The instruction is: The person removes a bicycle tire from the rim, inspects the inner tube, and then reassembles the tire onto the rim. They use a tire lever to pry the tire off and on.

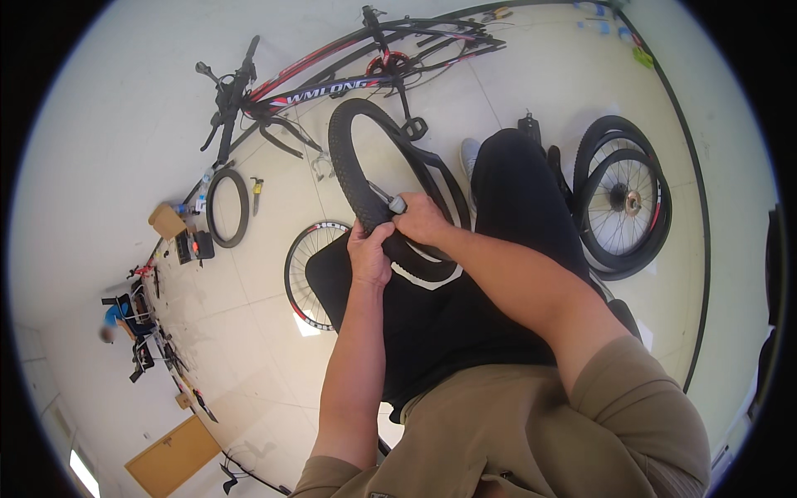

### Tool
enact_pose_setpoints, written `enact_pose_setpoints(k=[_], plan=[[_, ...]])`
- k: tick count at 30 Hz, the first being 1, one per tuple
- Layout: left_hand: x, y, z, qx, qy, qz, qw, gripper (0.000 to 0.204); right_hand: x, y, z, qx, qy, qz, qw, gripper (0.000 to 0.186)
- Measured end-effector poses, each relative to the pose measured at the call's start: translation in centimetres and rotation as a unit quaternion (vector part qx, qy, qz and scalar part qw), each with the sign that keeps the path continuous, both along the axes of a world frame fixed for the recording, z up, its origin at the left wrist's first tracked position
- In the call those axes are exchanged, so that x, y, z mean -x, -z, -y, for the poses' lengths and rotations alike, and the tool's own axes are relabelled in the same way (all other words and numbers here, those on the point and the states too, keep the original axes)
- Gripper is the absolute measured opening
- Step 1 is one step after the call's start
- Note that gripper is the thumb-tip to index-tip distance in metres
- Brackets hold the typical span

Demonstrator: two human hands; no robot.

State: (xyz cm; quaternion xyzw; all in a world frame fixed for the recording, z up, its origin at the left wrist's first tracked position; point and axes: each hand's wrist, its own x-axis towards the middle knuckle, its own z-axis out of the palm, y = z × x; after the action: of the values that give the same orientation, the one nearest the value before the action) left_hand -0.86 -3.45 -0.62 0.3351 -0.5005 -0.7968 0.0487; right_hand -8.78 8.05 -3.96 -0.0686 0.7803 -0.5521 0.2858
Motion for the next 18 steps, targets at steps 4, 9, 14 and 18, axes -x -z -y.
enact_pose_setpoints(k=[4,9,14,18], plan=[[0.1,-0.1,0.1,-0.009,0.001,-0.014,1.000,0.037,0.1,0.5,0.0,0.037,0.015,-0.027,0.999,0.029],[0.3,-0.3,-0.1,-0.030,0.002,-0.015,0.999,0.044,0.6,0.9,0.1,0.021,0.024,-0.026,0.999,0.028],[0.3,0.3,-0.4,-0.023,0.007,-0.011,1.000,0.043,0.9,1.2,0.3,-0.010,0.039,0.009,0.999,0.027],[0.3,0.4,-0.4,-0.016,0.008,-0.002,1.000,0.043,1.2,1.3,0.1,0.003,0.027,0.008,1.000,0.029]])
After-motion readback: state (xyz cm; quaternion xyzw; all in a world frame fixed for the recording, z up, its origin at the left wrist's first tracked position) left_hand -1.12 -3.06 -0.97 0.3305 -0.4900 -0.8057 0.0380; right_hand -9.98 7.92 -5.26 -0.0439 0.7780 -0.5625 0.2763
